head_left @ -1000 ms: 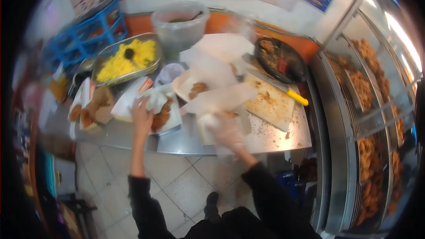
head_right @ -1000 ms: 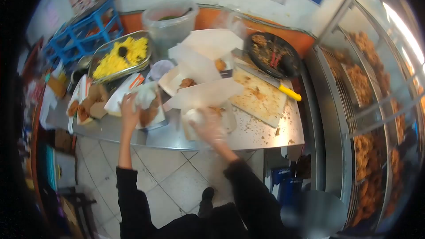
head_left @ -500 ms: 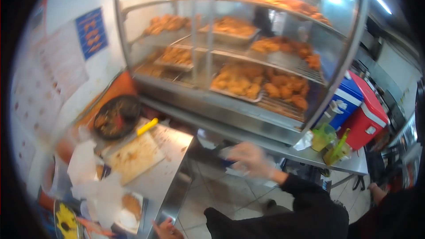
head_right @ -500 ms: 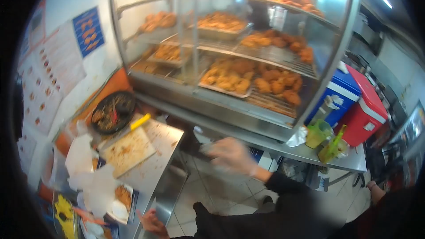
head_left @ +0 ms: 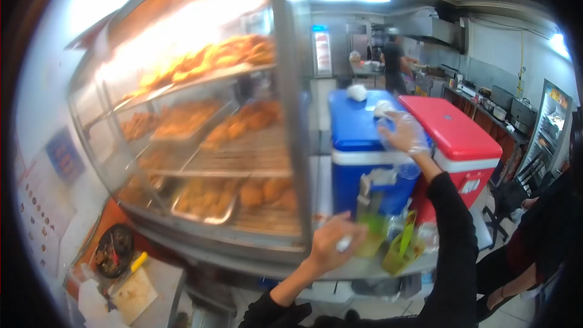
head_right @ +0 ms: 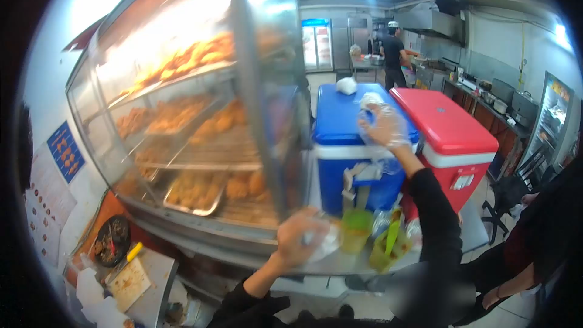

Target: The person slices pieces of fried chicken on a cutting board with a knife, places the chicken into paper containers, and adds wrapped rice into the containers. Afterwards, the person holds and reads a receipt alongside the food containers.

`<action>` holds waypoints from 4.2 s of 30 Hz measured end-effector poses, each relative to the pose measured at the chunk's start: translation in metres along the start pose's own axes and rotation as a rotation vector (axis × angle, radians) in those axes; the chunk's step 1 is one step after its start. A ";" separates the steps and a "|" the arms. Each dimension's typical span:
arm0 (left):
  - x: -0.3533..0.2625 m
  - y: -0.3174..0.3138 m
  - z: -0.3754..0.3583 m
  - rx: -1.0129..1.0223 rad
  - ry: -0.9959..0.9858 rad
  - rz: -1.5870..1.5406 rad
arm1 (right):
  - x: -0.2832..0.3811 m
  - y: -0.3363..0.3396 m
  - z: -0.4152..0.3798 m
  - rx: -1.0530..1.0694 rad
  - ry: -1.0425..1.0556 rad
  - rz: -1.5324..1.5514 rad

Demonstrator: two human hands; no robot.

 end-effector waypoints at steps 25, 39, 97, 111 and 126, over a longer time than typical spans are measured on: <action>0.546 -0.221 0.182 0.713 0.592 0.669 | -0.075 -0.119 0.117 0.174 0.079 0.274; 0.542 -0.225 0.150 0.966 0.629 0.531 | -0.059 -0.118 0.115 0.028 0.325 0.394; -0.051 0.057 -0.209 -0.775 0.865 -1.522 | 0.135 -0.047 -0.185 1.035 -0.505 1.626; -0.510 0.568 -0.364 -1.529 0.582 0.271 | 0.859 -0.024 -0.492 2.128 0.292 1.773; -0.389 0.844 -0.480 0.128 2.090 0.975 | 1.111 0.110 -0.556 1.220 1.562 1.336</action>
Point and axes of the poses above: each hand's wrist, its own z-axis towards the middle knuckle, its own y-axis out of the back of the hand, x = y × z, the point moved 10 cm from there along z, towards the middle knuckle, and after that the axes turned 7 degrees about -y, right-handed, at the moved point
